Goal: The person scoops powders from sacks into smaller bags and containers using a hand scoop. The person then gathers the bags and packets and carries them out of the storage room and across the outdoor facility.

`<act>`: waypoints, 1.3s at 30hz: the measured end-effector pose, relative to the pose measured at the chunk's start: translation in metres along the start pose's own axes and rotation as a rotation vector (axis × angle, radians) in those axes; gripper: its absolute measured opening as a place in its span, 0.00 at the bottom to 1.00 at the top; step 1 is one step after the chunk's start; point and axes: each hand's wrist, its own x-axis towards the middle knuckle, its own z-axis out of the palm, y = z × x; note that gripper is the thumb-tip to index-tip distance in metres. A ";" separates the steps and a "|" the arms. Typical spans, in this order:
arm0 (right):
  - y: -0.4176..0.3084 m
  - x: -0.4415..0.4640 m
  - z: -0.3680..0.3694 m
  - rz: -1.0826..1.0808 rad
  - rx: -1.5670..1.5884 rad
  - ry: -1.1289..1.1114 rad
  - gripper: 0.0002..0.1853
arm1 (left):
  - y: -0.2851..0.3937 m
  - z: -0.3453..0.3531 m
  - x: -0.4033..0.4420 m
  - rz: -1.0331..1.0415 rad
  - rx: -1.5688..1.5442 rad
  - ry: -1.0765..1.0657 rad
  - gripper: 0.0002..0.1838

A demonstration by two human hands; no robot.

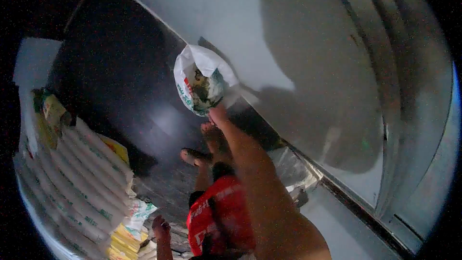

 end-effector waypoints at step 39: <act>0.023 -0.461 0.112 0.015 -0.786 -0.435 0.05 | -0.430 -0.154 -0.394 -0.373 -1.012 0.401 0.05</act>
